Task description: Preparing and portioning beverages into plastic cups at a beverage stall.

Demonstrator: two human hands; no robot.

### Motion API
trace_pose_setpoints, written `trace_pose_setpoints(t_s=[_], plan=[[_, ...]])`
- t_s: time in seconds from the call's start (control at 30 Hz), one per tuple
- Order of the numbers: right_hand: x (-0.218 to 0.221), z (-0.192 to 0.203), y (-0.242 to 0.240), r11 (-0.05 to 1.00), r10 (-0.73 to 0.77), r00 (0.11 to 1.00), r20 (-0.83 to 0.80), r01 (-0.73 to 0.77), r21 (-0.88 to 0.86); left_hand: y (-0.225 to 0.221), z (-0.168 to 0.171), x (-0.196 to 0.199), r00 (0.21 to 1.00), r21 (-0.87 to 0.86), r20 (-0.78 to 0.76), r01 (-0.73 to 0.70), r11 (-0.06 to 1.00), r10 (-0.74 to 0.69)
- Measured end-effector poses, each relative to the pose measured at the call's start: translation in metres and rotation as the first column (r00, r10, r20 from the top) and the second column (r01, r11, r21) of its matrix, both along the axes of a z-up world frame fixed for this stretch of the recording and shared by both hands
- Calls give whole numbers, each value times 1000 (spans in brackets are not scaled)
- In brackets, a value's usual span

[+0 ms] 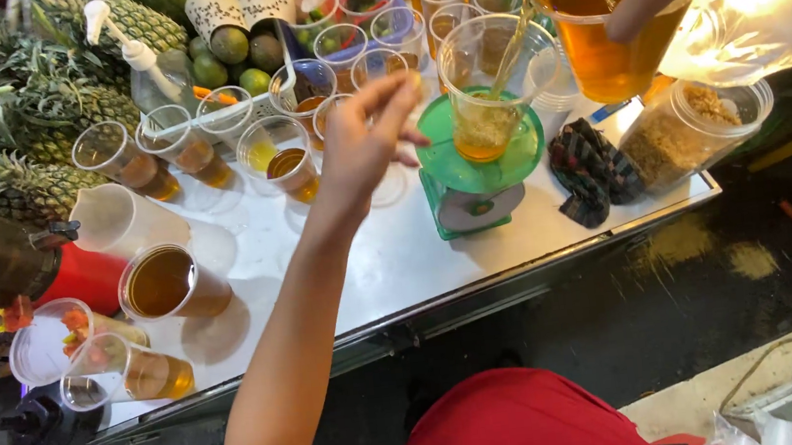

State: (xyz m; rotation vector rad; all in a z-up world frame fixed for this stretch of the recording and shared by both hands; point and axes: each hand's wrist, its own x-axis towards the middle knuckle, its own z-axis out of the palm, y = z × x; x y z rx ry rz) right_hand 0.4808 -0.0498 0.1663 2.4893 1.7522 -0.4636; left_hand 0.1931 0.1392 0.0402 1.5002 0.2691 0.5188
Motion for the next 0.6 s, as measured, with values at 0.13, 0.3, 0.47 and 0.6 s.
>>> trace_pose_setpoints(t_s=[0.13, 0.3, 0.47, 0.6], plan=[[-10, 0, 4, 1000, 14, 998, 64, -12, -28, 6, 17, 29, 996, -43, -49, -73, 996, 71], [-14, 3, 12, 998, 32, 990, 138, -26, -51, 12, 20, 56, 995, 0, -72, -72, 997, 72], [-11, -7, 13, 994, 96, 974, 205, -104, 32, 11, 19, 72, 979, 88, -180, -81, 993, 95], [-10, -3, 10, 995, 88, 974, 207, -96, 26, 13, 12, 79, 979, 112, -174, -90, 990, 109]])
